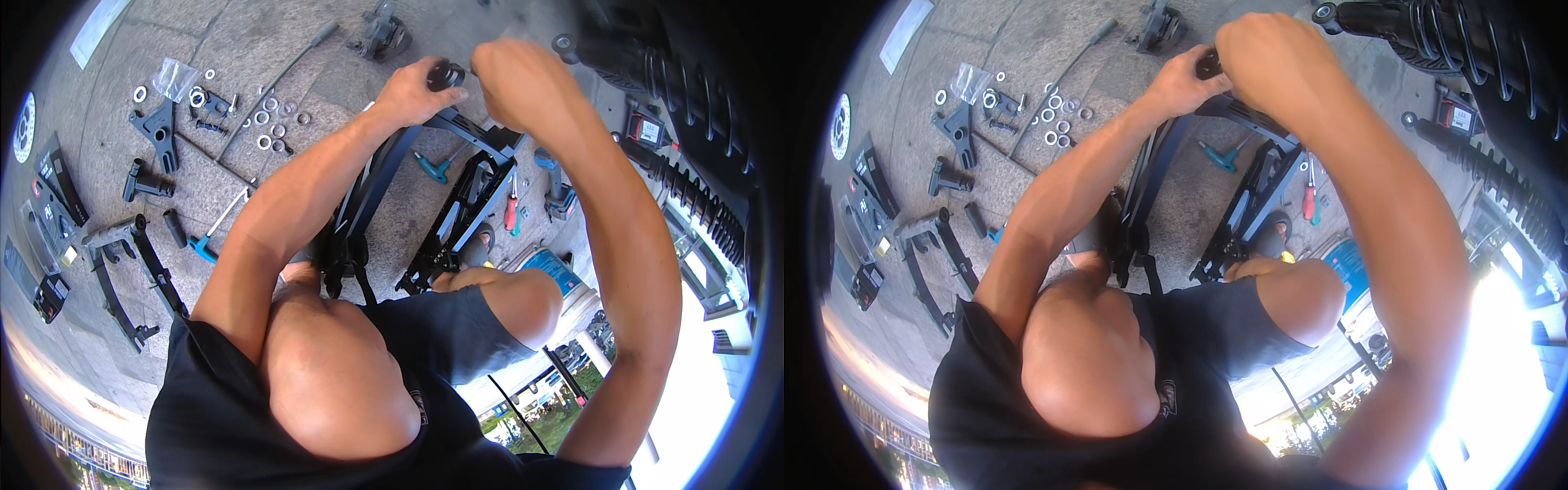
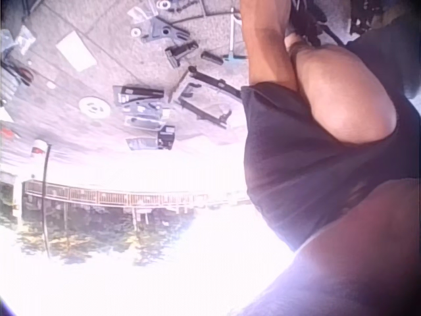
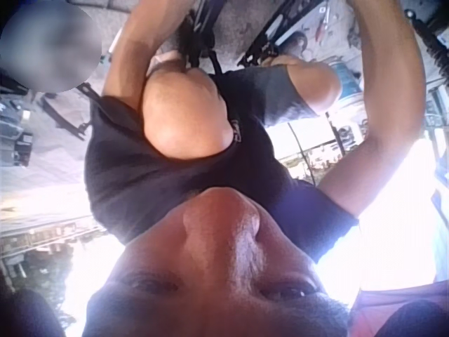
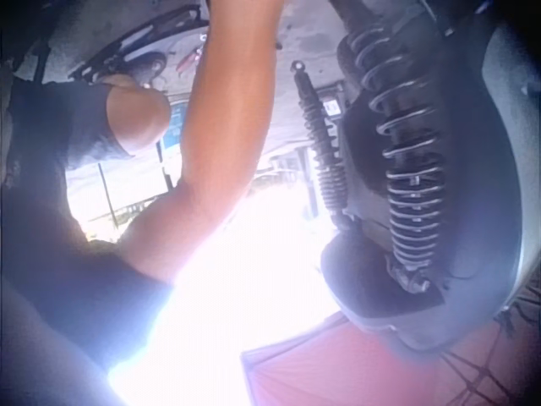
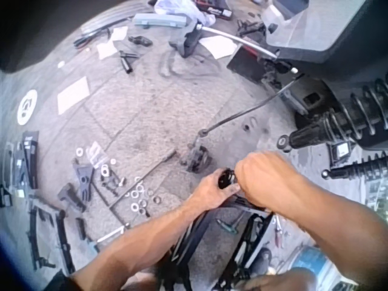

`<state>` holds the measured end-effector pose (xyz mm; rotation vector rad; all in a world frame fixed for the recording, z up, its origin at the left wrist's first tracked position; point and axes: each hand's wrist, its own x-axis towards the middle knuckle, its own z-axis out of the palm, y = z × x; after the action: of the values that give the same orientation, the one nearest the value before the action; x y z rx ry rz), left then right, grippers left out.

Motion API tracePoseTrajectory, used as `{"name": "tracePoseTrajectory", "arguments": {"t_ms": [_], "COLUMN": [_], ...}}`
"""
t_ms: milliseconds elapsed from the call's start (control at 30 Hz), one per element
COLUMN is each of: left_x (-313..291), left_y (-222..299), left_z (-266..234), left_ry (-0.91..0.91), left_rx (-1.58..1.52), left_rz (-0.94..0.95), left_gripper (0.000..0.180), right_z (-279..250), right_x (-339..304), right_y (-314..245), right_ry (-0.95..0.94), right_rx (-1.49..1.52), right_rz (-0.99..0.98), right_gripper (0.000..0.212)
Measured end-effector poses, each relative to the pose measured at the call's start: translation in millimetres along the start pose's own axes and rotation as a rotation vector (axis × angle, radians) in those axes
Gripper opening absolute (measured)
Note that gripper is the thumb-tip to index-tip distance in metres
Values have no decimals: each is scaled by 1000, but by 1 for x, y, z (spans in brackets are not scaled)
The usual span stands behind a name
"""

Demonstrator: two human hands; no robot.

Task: The person assembles a vehicle suspension subframe by inserting a metal rod, using pliers to remove a rubber bushing, and then using a hammer and punch to install a new bushing. The person works on the subframe while sitting on the floor.

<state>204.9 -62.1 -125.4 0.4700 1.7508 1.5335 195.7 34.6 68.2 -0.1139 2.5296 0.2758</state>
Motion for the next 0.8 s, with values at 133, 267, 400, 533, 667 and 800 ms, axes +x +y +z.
{"name": "tracePoseTrajectory", "arguments": {"t_ms": [133,267,400,533,667,800], "left_x": [0,3,10,13,17,23], "left_y": [-10,-18,-19,-19,-21,-20], "left_z": [-1,-4,-6,-8,-14,-19], "left_ry": [4,6,-17,-25,-73,-133], "left_rx": [-276,-206,-157,-124,-173,-235], "left_rz": [14,19,77,97,99,-41], "left_gripper": [50,42,40,40,35,30], "right_z": [2,19,32,32,14,2], "right_x": [9,4,-3,-9,-16,-18], "right_y": [1,12,19,13,10,9], "right_ry": [-84,-85,66,103,103,36], "right_rx": [51,111,173,134,29,31], "right_rz": [59,70,65,68,31,-10], "right_gripper": [25,27,19,17,15,12]}}
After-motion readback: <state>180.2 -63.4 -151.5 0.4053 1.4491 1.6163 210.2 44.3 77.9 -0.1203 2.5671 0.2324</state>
